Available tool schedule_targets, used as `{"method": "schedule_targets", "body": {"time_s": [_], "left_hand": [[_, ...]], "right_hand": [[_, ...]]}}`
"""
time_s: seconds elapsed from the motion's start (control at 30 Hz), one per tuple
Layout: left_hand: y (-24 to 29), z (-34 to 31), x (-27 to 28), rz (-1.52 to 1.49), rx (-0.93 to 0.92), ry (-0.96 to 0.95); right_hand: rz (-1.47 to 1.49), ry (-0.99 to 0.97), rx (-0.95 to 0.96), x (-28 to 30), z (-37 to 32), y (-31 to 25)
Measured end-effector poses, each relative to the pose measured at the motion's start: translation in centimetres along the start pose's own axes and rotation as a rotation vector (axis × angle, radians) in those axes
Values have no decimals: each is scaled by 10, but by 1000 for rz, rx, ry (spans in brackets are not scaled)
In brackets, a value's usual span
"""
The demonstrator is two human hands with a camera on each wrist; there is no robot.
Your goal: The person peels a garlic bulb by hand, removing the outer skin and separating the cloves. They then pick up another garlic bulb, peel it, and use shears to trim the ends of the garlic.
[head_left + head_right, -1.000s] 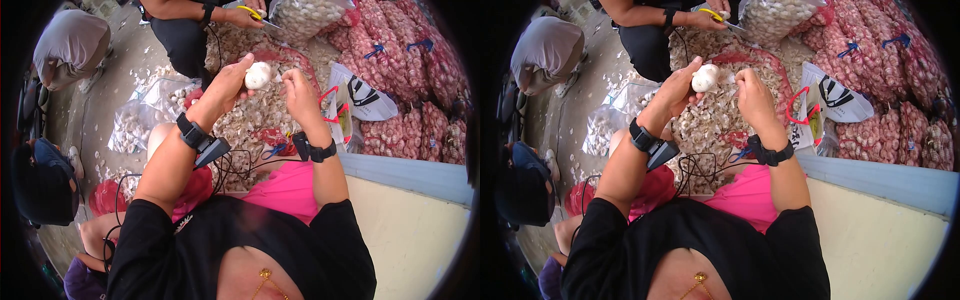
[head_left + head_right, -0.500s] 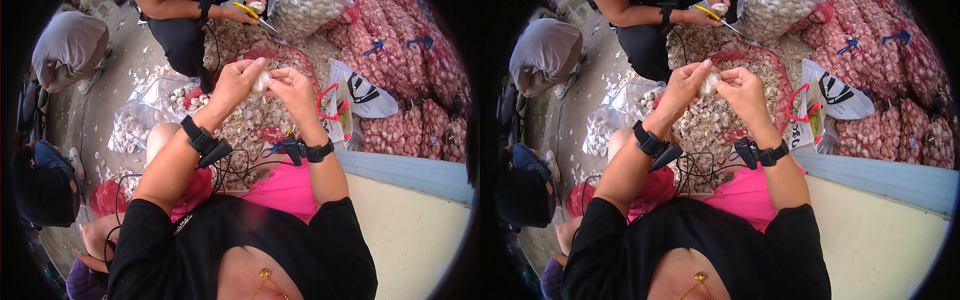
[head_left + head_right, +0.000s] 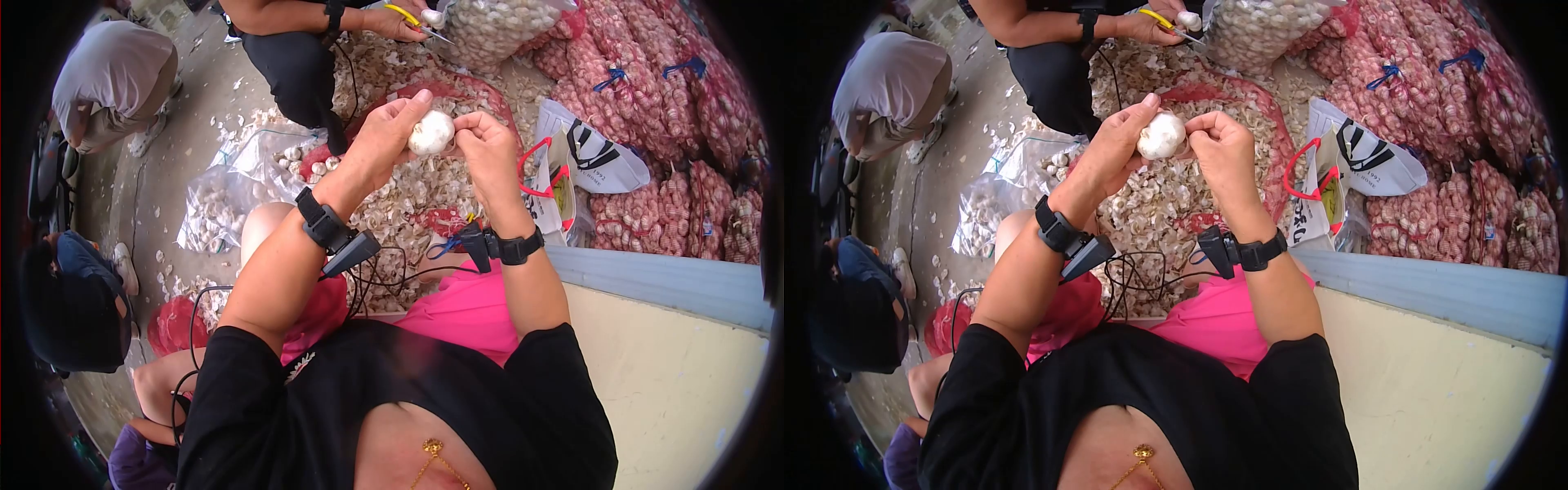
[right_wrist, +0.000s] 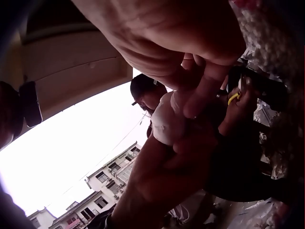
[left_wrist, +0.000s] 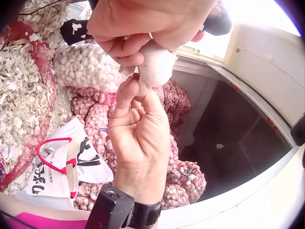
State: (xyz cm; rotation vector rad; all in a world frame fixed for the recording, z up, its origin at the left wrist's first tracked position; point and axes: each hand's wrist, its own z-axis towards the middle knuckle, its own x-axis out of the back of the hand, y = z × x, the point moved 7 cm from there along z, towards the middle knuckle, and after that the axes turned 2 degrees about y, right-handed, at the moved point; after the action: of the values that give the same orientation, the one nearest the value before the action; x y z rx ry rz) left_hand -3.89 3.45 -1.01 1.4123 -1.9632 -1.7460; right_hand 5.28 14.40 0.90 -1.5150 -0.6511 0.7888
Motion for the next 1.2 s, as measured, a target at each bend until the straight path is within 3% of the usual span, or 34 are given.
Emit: {"method": "schedule_targets", "body": {"time_s": [0.07,0.2,0.27,0.3,0.37,0.47,0.77,0.8,0.87,1.0,1.07,1.2], "left_hand": [[-5,-1,-4,17,52,-110],[0,-1,-2,96,-21,-149],[4,-1,2,150,-79,-106],[4,-1,2,149,-81,-104],[11,-1,7,351,-253,-13],[7,1,13,362,-246,85],[0,5,19,85,-54,75],[-4,6,18,85,-54,75],[-2,7,21,75,-236,174],[-10,14,20,122,-241,124],[-14,12,16,2,-105,97],[-14,9,21,62,28,58]], "right_hand": [[-303,61,102,6,4,-8],[-422,0,88,3,4,-11],[69,-152,-135,-13,-4,-10],[68,-155,-134,-14,-5,-9],[-102,-228,-102,-18,-8,-7],[40,-271,-188,-15,-7,0],[217,-280,-196,-23,-8,3],[217,-281,-196,-28,-10,4],[208,-237,-148,-37,-13,3],[26,-276,-113,-41,-16,9],[-51,-302,-54,-41,-14,5],[-141,-294,-38,-31,-14,-4]]}}
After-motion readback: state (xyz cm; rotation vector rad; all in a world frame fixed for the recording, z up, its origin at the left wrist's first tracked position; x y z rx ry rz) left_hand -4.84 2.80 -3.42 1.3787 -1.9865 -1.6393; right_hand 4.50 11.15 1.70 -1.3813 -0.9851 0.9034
